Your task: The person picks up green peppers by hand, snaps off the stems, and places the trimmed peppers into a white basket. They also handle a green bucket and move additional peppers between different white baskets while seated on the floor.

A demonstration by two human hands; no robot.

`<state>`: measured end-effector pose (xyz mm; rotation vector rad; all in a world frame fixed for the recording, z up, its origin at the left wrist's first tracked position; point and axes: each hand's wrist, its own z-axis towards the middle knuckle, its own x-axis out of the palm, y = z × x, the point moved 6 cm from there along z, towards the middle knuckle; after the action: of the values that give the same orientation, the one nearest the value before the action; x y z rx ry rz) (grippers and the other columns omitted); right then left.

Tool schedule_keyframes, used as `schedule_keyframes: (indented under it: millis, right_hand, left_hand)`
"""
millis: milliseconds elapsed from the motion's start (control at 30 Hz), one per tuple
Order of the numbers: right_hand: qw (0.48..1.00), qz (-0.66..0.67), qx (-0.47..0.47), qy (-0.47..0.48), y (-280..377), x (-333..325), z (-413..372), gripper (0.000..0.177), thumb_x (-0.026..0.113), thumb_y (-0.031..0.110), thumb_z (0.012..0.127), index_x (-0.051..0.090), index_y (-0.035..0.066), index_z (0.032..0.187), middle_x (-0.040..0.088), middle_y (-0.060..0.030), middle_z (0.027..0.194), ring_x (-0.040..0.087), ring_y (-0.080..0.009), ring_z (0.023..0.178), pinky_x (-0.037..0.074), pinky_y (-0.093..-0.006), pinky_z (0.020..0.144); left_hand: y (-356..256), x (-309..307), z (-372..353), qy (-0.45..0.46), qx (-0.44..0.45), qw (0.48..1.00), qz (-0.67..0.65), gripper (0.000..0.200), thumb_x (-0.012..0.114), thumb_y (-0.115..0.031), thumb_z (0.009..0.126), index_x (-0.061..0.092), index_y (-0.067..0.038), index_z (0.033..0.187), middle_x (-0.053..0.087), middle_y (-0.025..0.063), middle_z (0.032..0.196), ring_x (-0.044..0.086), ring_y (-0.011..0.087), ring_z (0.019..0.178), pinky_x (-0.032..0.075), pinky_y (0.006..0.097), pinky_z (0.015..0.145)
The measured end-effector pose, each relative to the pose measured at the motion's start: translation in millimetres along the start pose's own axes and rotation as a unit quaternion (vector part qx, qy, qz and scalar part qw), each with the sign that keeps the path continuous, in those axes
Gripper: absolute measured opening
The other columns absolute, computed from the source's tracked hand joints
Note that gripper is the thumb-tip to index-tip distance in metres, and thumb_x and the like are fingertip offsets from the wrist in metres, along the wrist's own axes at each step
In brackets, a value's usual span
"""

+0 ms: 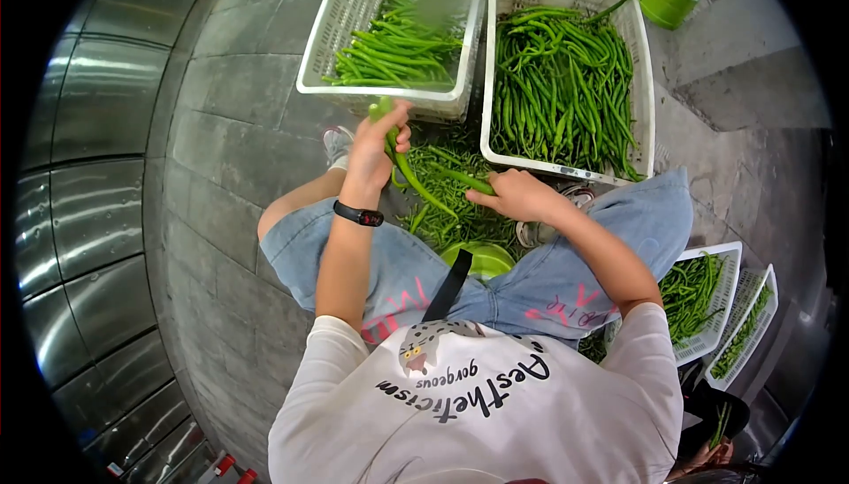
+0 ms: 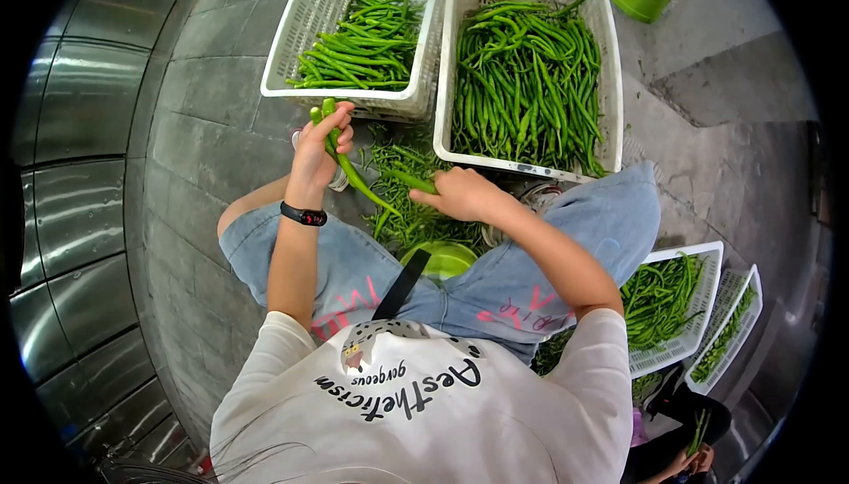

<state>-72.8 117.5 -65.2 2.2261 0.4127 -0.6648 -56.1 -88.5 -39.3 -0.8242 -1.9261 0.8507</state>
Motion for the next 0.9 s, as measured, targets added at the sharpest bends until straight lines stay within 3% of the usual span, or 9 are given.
schedule_keyframes:
  millis: [33,167,367,467,500,600,633,767,900]
  right_hand:
    - [0.997,-0.073,0.023,-0.004,-1.2,-1.9,-2.4,0.072,0.034,0.059,0.092,0.055,-0.009,0.103,0.065,-0.0239,0.082,0.063,-0.0374,0.082,0.049,-0.0440,0.078]
    - [0.992,-0.096,0.064,-0.056,-17.0,-0.4,-2.0,0.078,0.028,0.063,0.091,0.060,-0.008,0.096,0.064,-0.0253,0.084,0.062,-0.0392,0.085,0.048,-0.0448,0.080]
    - [0.988,0.014,0.014,-0.154,-4.4,-51.0,-19.8,0.052,0.041,0.048,0.095,0.061,0.001,0.105,0.065,-0.0163,0.073,0.064,-0.0334,0.066,0.051,-0.0424,0.065]
    - [0.921,0.296,-0.004,-0.254,-12.1,-64.6,-30.6,0.036,0.049,0.036,0.095,0.062,0.004,0.104,0.062,-0.0101,0.063,0.061,-0.0277,0.054,0.050,-0.0362,0.056]
    - [0.894,0.337,-0.027,-0.292,-13.5,-68.5,-31.6,0.023,0.055,0.022,0.092,0.060,0.003,0.105,0.062,-0.0104,0.070,0.062,-0.0233,0.060,0.049,-0.0304,0.059]
    - [0.823,0.199,-0.199,-0.494,13.1,-79.6,-49.2,0.022,0.060,0.011,0.087,0.058,0.004,0.108,0.063,-0.0128,0.086,0.064,-0.0248,0.074,0.050,-0.0313,0.067]
    - [0.835,0.188,-0.218,-0.469,18.6,-73.9,-47.4,0.028,0.061,0.003,0.083,0.056,0.005,0.111,0.060,-0.0141,0.099,0.062,-0.0269,0.087,0.050,-0.0326,0.074]
    - [0.859,0.033,-0.316,-0.402,41.1,-45.9,-35.2,0.031,0.057,-0.004,0.080,0.057,0.005,0.110,0.059,-0.0128,0.097,0.059,-0.0313,0.090,0.048,-0.0353,0.079]
    - [0.877,0.074,-0.272,-0.389,36.4,-39.7,-31.6,0.027,0.057,-0.003,0.080,0.055,0.005,0.106,0.058,-0.0113,0.092,0.060,-0.0279,0.084,0.049,-0.0337,0.076]
  left_hand:
    - [2.3,2.8,-0.2,0.009,-0.010,1.000,0.001,0.022,0.058,-0.015,0.090,0.056,0.001,0.106,0.045,-0.0013,0.076,0.043,0.0081,0.061,0.031,0.0218,0.049]
    - [6.6,9.0,-0.6,0.033,-0.025,0.999,0.016,0.020,0.058,-0.015,0.090,0.057,-0.001,0.103,0.046,-0.0009,0.074,0.044,0.0083,0.060,0.032,0.0219,0.049]
    - [8.2,8.6,-2.7,0.028,-0.046,0.998,0.025,0.014,0.057,-0.017,0.091,0.056,-0.004,0.095,0.049,0.0006,0.072,0.045,0.0089,0.059,0.034,0.0214,0.049]
    - [14.4,-2.8,3.2,0.021,-0.041,0.999,-0.022,0.015,0.056,-0.020,0.092,0.054,-0.005,0.092,0.054,0.0039,0.076,0.051,0.0118,0.062,0.041,0.0232,0.052]
    - [14.1,-4.2,4.0,0.020,-0.038,0.998,-0.044,0.016,0.055,-0.021,0.093,0.054,-0.005,0.091,0.057,0.0053,0.078,0.054,0.0131,0.064,0.044,0.0241,0.053]
    - [26.4,-0.1,3.3,-0.030,-0.049,0.997,-0.053,0.019,0.052,-0.024,0.095,0.052,-0.005,0.092,0.063,0.0138,0.093,0.063,0.0214,0.079,0.054,0.0320,0.066]
    - [29.4,11.6,2.5,0.024,-0.054,0.996,-0.065,0.028,0.051,-0.028,0.094,0.047,-0.001,0.100,0.059,0.0242,0.105,0.064,0.0305,0.090,0.057,0.0405,0.075]
    - [40.4,42.9,-8.8,0.091,-0.067,0.990,-0.079,0.037,0.044,-0.032,0.098,0.048,-0.004,0.122,0.057,0.0179,0.117,0.060,0.0274,0.102,0.050,0.0379,0.086]
    - [40.5,39.5,-8.2,0.091,-0.009,0.995,-0.032,0.033,0.043,-0.025,0.099,0.047,-0.005,0.125,0.058,0.0071,0.095,0.057,0.0163,0.082,0.049,0.0336,0.076]
